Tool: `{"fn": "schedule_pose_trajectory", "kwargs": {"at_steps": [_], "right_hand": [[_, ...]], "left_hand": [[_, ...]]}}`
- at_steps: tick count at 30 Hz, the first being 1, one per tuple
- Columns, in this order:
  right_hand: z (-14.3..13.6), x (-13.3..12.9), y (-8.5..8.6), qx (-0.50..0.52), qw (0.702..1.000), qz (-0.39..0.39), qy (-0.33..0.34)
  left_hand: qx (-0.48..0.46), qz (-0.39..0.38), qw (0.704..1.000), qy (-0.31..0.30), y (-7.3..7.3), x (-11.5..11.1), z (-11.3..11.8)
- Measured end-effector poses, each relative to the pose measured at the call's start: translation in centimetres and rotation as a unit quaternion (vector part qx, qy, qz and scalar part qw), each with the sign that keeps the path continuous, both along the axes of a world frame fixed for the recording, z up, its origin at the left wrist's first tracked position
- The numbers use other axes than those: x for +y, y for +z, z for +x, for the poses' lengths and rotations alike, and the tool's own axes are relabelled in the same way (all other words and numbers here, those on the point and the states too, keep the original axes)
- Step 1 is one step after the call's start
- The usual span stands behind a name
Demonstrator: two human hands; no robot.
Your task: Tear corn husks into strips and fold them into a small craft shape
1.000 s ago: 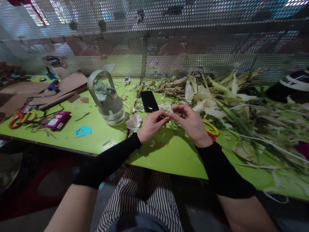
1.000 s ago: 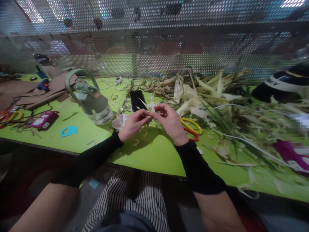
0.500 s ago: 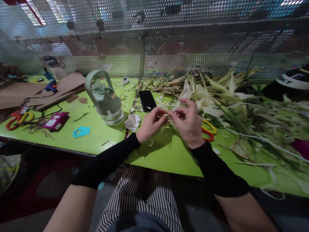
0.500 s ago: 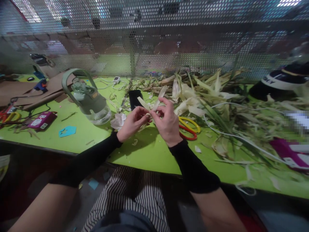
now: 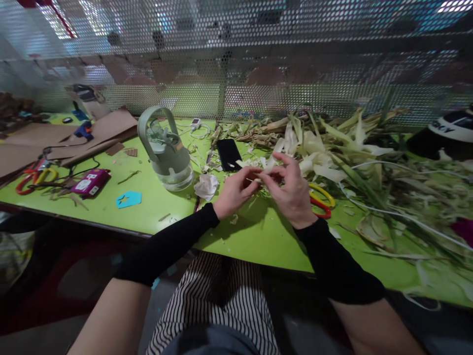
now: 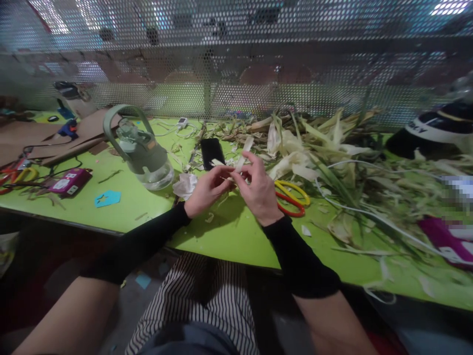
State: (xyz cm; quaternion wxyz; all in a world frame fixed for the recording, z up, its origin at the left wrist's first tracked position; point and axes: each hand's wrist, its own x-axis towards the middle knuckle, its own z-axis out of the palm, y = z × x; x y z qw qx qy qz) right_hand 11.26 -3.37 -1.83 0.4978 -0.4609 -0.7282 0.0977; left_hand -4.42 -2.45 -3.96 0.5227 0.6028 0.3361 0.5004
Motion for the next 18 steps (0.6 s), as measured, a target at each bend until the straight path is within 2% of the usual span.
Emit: {"fn": "schedule_pose_trajectory", "kwargs": {"at_steps": [5, 8, 11, 18], "right_hand": [[0.09, 0.42, 0.37, 0.101, 0.993, -0.046, 0.033], [0.42, 0.59, 0.45, 0.112, 0.99, -0.07, 0.044], [0.66, 0.35, 0.62, 0.045, 0.997, -0.059, 0.034], [0.43, -0.14, 0.95, -0.113, 0.992, 0.063, -0.003]], "left_hand": [[-0.041, -0.044, 0.998, -0.018, 0.28, 0.42, 0.16], [-0.043, -0.044, 0.998, -0.029, 0.4, 0.38, 0.17], [-0.042, -0.044, 0.998, -0.029, 0.3, 0.29, 0.19], [-0.044, -0.016, 0.999, -0.009, -0.6, 0.29, 0.39]]}}
